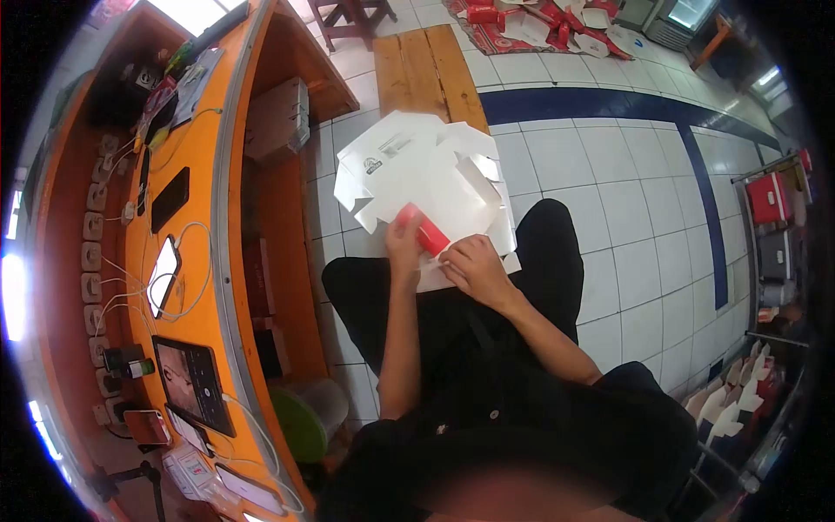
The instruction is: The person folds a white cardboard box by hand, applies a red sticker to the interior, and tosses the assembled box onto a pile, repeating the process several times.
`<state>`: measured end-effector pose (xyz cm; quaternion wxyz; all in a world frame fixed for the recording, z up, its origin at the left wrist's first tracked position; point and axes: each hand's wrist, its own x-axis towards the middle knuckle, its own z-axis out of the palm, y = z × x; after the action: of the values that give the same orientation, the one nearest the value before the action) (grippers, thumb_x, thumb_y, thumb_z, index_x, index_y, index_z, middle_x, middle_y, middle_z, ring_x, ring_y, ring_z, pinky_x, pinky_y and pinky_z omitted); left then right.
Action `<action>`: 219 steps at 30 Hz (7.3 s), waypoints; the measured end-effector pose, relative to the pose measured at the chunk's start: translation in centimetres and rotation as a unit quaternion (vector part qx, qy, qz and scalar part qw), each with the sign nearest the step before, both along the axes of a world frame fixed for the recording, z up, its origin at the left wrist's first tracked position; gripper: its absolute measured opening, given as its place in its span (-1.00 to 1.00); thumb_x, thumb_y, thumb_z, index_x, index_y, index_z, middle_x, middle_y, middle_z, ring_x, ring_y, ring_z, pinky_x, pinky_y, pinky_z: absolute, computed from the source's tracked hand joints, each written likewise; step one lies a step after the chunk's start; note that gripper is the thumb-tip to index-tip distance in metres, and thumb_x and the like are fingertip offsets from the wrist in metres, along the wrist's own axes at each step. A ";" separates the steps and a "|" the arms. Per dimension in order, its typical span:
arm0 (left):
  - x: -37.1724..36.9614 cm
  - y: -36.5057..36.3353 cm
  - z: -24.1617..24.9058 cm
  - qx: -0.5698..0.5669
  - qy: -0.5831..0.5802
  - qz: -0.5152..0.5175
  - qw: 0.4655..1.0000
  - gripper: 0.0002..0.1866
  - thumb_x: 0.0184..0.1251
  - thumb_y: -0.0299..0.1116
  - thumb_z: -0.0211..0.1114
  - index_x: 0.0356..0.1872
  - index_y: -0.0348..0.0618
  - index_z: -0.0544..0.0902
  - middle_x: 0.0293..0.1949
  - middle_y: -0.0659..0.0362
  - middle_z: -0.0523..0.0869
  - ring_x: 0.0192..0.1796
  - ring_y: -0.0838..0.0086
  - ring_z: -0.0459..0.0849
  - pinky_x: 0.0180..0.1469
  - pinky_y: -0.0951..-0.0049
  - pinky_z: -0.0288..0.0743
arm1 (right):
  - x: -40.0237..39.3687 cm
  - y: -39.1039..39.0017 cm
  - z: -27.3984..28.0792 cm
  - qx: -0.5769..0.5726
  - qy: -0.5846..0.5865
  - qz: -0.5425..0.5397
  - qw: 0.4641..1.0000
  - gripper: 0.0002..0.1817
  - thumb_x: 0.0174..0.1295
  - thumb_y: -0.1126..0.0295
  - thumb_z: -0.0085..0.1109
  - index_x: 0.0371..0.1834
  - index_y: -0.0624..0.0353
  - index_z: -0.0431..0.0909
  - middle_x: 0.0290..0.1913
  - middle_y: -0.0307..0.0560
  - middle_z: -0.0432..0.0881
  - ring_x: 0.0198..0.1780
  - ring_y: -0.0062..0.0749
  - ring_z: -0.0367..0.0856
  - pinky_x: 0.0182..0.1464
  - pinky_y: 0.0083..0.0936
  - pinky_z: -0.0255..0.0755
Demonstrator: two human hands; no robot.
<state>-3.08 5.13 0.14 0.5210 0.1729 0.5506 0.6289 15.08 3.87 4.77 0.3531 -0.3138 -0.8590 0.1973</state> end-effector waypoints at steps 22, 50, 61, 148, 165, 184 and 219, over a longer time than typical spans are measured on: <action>0.9 -1.0 0.2 0.022 0.049 -0.207 0.977 -0.60 0.52 -0.17 0.33 0.13 -0.26 0.51 0.01 0.06 0.66 -0.05 0.46 0.74 -0.16 0.48 0.73 | -1.2 0.2 -1.0 -0.233 0.126 -0.134 0.955 -0.83 0.37 0.39 0.25 -0.11 0.23 0.53 -0.25 0.09 0.56 -0.16 0.08 0.59 -0.11 -0.09 0.47; 3.2 -3.3 -3.1 -0.013 0.300 0.047 0.953 -0.71 0.49 -0.33 0.38 -0.03 -0.42 0.70 -0.22 0.08 0.80 -0.26 0.51 0.72 -0.13 0.48 0.61 | -4.7 0.3 -10.9 -0.361 0.087 -0.168 0.913 -0.68 0.33 0.35 0.29 0.10 0.21 0.68 -0.30 0.08 0.73 -0.30 -0.20 0.70 -0.14 -0.33 0.57; 1.9 -2.7 -6.6 -0.051 0.114 0.026 0.992 -0.76 0.49 -0.29 0.39 -0.14 -0.28 0.62 -0.42 0.29 0.61 -0.38 0.65 0.51 -0.33 0.60 0.37 | 0.1 7.6 -6.2 -0.335 0.114 -0.231 0.906 -0.54 0.34 0.32 0.24 0.28 0.24 0.59 -0.19 0.12 0.74 -0.15 -0.12 0.72 0.00 -0.30 0.58; -6.9 -8.8 -2.3 0.015 0.155 0.204 0.967 -0.45 0.48 -0.53 -0.01 0.46 -0.20 0.16 0.05 -0.09 0.61 -0.14 0.28 0.72 0.00 0.30 0.70 | 7.5 23.4 10.3 -0.101 -0.603 0.275 0.742 -0.55 0.24 -0.06 0.40 -0.01 0.04 0.72 -0.14 0.09 0.71 -0.15 -0.13 0.74 -0.07 -0.20 0.56; -3.1 -5.5 -5.0 -0.226 0.555 -0.136 0.789 -0.37 0.48 -0.17 0.22 0.42 -0.41 0.39 0.24 -0.21 0.57 0.25 -0.08 0.59 0.31 0.07 0.46 | 7.0 8.2 -6.7 -0.402 -0.168 -0.286 0.854 -0.08 0.28 -0.04 0.32 0.57 0.24 0.18 0.20 0.38 0.52 0.29 0.23 0.52 0.25 0.04 0.49; -1.8 -5.0 -2.4 -0.130 0.476 -0.092 0.865 -0.52 0.43 -0.38 0.32 0.28 -0.45 0.51 0.12 -0.17 0.71 0.20 0.13 0.69 0.31 0.22 0.49 | 6.1 4.0 -9.1 -0.260 -0.046 -0.341 0.902 -0.33 0.27 0.31 0.32 0.44 0.17 0.34 0.24 0.28 0.52 0.20 0.21 0.54 0.25 0.00 0.43; 0.7 -5.8 -3.2 -0.144 0.635 -0.148 0.745 -0.24 0.42 -0.23 0.28 0.48 -0.56 0.25 0.38 -0.34 0.35 0.40 -0.17 0.40 0.45 0.04 0.31 | 4.9 4.9 -7.6 -0.219 -0.162 -0.321 0.907 -0.28 0.28 0.29 0.34 0.46 0.32 0.31 0.24 0.22 0.44 0.27 0.15 0.45 0.25 -0.04 0.48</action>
<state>-2.36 -0.66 -3.11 0.1567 0.5347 0.8053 0.2024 20.01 8.76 -2.79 0.1753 -0.6695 -0.6927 0.2029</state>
